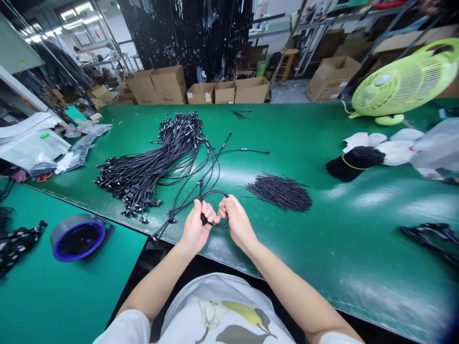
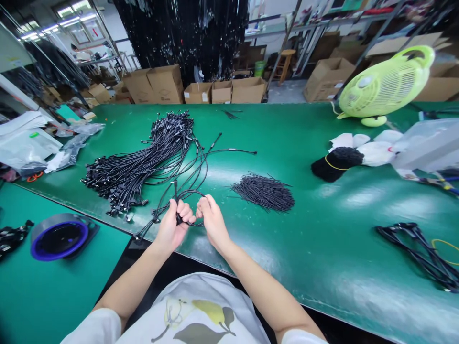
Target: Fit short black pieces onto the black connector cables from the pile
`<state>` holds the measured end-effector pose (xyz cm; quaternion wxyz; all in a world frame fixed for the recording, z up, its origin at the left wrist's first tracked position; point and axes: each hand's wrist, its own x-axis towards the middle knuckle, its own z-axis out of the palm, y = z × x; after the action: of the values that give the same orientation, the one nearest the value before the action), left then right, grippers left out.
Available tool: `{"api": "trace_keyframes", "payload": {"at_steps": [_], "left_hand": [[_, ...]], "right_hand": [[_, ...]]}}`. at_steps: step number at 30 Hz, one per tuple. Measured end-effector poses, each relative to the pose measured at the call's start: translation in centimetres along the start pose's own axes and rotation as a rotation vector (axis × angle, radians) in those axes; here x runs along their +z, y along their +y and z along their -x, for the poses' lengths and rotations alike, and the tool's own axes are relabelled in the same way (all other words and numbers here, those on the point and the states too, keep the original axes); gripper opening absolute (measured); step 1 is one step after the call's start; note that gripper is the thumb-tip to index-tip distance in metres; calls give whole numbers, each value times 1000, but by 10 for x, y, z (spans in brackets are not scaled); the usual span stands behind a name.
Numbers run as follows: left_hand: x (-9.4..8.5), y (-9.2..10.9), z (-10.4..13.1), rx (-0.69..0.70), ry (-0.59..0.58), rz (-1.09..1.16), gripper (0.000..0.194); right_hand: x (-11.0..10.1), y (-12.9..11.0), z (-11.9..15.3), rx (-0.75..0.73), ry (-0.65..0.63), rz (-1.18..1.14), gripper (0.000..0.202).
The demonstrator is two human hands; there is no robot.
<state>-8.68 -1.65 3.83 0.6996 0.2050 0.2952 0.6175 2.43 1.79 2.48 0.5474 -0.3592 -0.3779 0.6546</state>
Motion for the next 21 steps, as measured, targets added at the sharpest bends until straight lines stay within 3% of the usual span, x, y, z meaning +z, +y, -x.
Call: {"api": "trace_keyframes", "payload": {"at_steps": [4, 9, 14, 18, 21], "left_hand": [[-5, -7, 1, -64, -87, -245, 48], [-16, -18, 15, 52, -138, -698, 50], [-18, -13, 34, -33, -321, -1146, 37], [-22, -11, 34, -74, -431, -1128, 27], [-22, -13, 28, -93, -374, -972, 21]], "right_hand": [[-3, -10, 2, 161, -35, -164, 50], [1, -12, 25, -126, -18, 85, 36], [8, -6, 37, -87, -172, 6, 38], [7, -4, 30, 91, -153, -89, 35], [4, -4, 25, 131, -133, -142, 39]]}}
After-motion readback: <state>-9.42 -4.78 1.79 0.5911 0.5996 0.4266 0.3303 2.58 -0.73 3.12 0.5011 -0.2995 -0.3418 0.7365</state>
